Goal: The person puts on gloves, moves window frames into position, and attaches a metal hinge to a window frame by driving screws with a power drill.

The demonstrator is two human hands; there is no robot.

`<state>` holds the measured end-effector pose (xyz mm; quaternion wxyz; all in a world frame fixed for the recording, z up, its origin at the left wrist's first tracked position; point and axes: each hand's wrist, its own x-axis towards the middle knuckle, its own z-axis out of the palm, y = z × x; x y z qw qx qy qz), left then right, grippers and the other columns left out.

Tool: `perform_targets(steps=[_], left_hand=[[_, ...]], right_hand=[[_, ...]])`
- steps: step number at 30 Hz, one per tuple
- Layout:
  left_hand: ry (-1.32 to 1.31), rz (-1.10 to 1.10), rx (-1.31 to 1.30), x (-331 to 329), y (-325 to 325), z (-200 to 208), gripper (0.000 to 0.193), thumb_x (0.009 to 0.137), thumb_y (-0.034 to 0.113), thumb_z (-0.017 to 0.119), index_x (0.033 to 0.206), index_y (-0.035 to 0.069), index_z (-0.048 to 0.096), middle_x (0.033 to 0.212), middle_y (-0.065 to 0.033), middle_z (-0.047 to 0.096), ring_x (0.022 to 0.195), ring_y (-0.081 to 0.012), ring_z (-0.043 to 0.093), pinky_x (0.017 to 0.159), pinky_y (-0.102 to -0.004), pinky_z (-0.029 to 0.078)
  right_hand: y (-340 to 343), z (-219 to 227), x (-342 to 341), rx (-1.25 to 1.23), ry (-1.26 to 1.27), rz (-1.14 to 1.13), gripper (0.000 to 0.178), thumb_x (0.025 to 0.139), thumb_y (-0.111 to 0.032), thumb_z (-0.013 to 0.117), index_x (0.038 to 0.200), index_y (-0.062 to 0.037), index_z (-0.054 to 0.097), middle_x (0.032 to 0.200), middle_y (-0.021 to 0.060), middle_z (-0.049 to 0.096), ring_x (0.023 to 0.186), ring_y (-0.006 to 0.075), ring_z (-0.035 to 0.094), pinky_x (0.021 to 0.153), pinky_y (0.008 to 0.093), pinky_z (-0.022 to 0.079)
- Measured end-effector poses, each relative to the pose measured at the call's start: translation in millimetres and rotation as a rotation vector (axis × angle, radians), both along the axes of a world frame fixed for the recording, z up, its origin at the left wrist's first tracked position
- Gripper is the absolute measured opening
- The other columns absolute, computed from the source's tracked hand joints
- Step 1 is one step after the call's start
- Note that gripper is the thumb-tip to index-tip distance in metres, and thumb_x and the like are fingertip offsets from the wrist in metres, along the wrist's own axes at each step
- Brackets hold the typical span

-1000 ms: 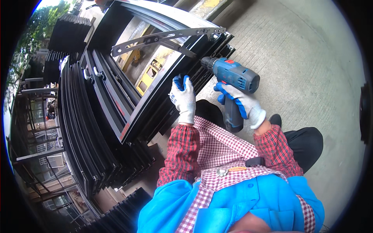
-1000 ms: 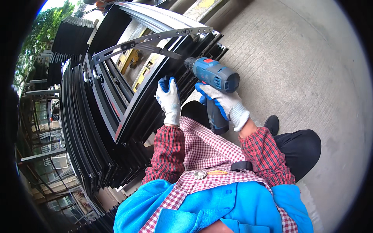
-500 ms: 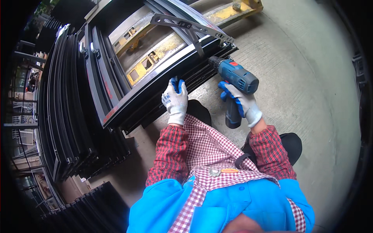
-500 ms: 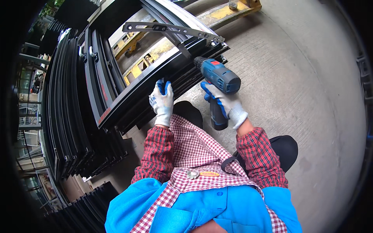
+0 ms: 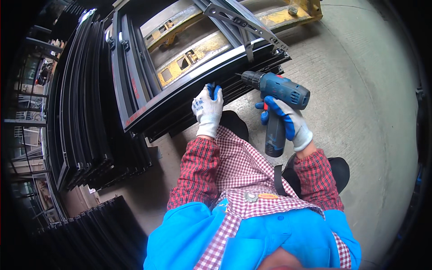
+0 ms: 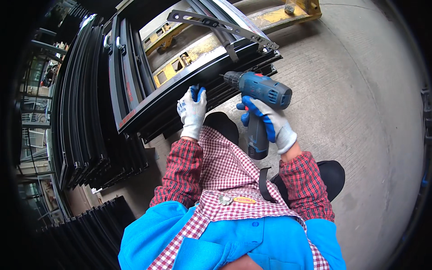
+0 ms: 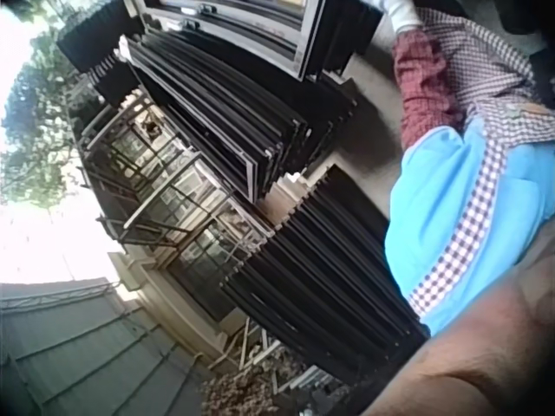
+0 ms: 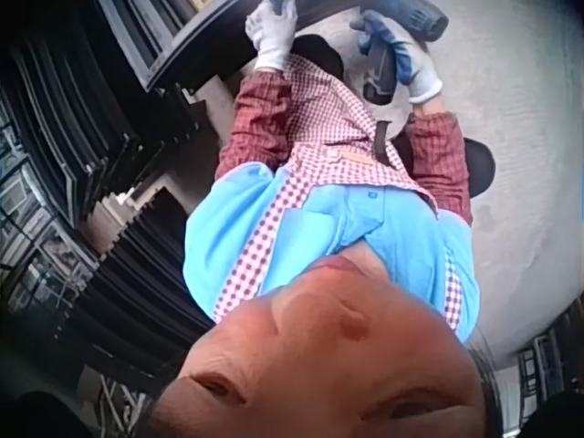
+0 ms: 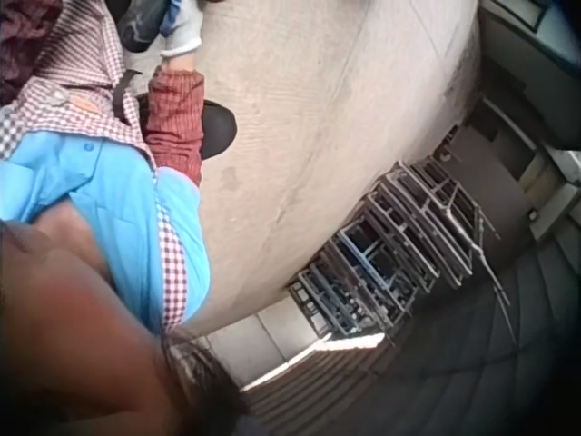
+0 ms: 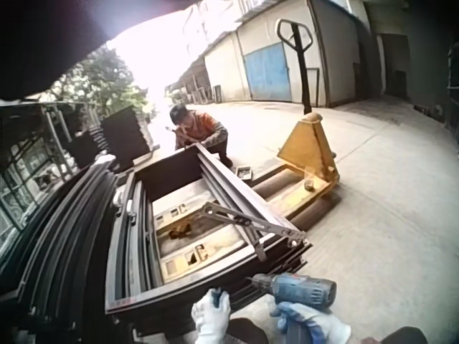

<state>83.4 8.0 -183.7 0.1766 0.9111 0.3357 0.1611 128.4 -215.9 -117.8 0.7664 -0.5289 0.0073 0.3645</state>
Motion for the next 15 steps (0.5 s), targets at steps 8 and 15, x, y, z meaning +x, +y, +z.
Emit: perform_targets(steps=[8,15], left_hand=[[0.058,-0.052,0.138,0.2,-1.3,1.4,0.03,0.08,0.033,0.063,0.096,0.007,0.066,0.08,-0.0071,0.07,0.066,-0.0262,0.066,0.063,-0.033,0.051],[0.069,-0.042,0.127,4.1,-1.7,-0.9,0.031,0.079,0.033,0.063,0.095,0.006,0.066,0.081,-0.0075,0.07,0.066,-0.0268,0.066,0.064,-0.0337,0.051]], right_hand=[[2.7,-2.6,34.3,0.058,0.011,0.153,0.042,0.088,-0.025,0.062,0.119,0.0019,0.054,0.1,0.0162,0.066,0.069,0.0154,0.061,0.065,0.026,0.054],[8.7,-14.9,42.0,0.043,0.031,0.197,0.05,0.084,-0.032,0.069,0.12,-0.001,0.054,0.095,0.0141,0.066,0.065,0.0157,0.061,0.059,0.0266,0.055]])
